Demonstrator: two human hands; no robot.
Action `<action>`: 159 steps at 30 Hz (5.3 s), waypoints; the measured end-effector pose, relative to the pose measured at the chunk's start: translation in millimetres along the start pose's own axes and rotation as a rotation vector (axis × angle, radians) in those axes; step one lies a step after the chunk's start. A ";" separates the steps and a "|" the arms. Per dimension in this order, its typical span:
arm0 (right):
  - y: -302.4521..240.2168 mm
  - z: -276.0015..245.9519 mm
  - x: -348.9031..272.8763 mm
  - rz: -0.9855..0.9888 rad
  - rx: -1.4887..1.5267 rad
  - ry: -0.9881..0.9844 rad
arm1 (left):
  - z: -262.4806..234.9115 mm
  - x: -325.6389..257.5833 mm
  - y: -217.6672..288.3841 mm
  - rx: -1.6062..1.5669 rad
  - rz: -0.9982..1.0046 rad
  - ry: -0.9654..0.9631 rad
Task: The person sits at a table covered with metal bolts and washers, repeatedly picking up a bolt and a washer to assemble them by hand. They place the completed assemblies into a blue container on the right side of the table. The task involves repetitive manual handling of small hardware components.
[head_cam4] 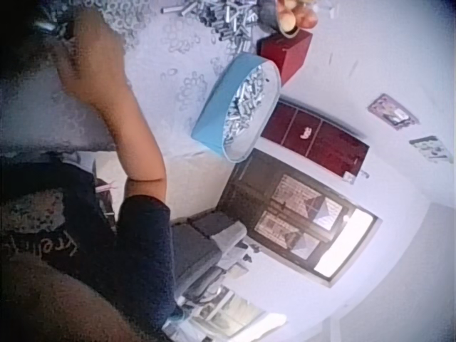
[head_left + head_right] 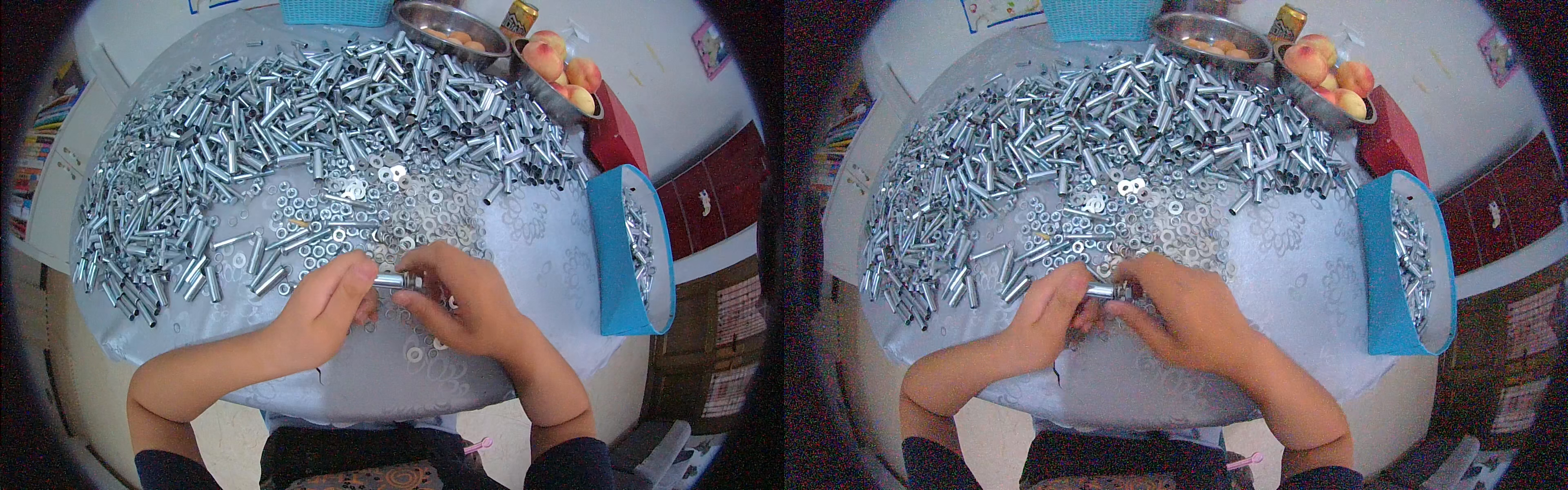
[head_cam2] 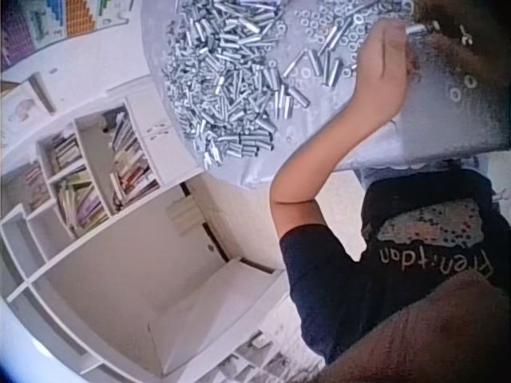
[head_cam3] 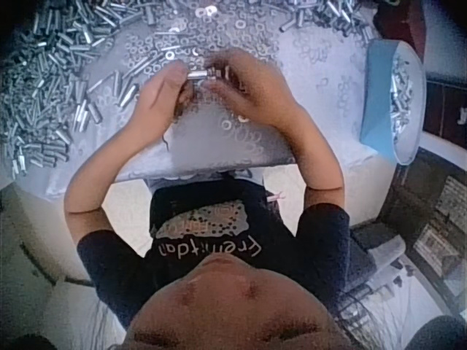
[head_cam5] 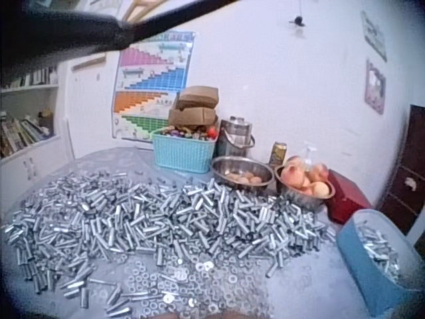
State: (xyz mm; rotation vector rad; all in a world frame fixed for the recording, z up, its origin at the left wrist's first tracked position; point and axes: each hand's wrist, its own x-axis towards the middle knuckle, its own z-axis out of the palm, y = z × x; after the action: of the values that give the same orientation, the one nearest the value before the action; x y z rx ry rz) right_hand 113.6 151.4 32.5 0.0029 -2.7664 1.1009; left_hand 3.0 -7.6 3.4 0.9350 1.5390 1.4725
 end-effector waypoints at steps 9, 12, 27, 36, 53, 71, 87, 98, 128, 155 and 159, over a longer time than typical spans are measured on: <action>-0.8 6.4 -0.6 0.151 0.214 0.046 | 0.8 3.1 0.2 -0.187 -0.067 0.032; 1.3 4.1 -1.7 0.069 0.114 0.035 | -2.0 5.2 -1.0 -0.202 -0.062 0.018; 10.4 -2.8 1.1 -0.173 -0.200 0.056 | -0.5 2.2 -5.7 -0.189 -0.083 -0.001; 3.1 -2.4 3.8 -0.154 -0.027 0.031 | 0.9 -0.6 3.2 -0.123 -0.086 -0.051; 3.6 -1.3 2.3 -0.081 -0.026 -0.064 | 1.7 0.3 1.5 -0.087 -0.019 -0.038; -1.1 2.5 2.3 -0.085 0.166 0.058 | -1.3 -0.9 5.5 -0.225 -0.058 -0.050; 13.2 2.8 0.3 0.021 0.335 -0.139 | 0.7 -1.5 2.0 -0.032 0.010 -0.041; 8.4 3.9 0.4 -0.104 -0.115 -0.061 | -1.9 -3.0 8.1 0.352 0.140 0.012; 84.0 -111.9 -29.4 -0.110 1.920 0.916 | -7.8 8.4 -2.0 0.709 0.601 0.080; 17.6 25.0 11.4 -0.343 -0.215 0.032 | -59.6 23.6 12.6 1.157 0.526 0.245; 22.1 26.2 12.9 -0.351 -0.260 0.014 | -62.7 23.9 12.6 1.159 0.495 0.229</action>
State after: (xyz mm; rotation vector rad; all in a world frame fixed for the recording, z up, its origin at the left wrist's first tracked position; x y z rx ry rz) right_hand 95.5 150.4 0.7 0.4277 -2.7304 0.6486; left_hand -64.1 -11.2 15.3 1.9500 2.5131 0.8898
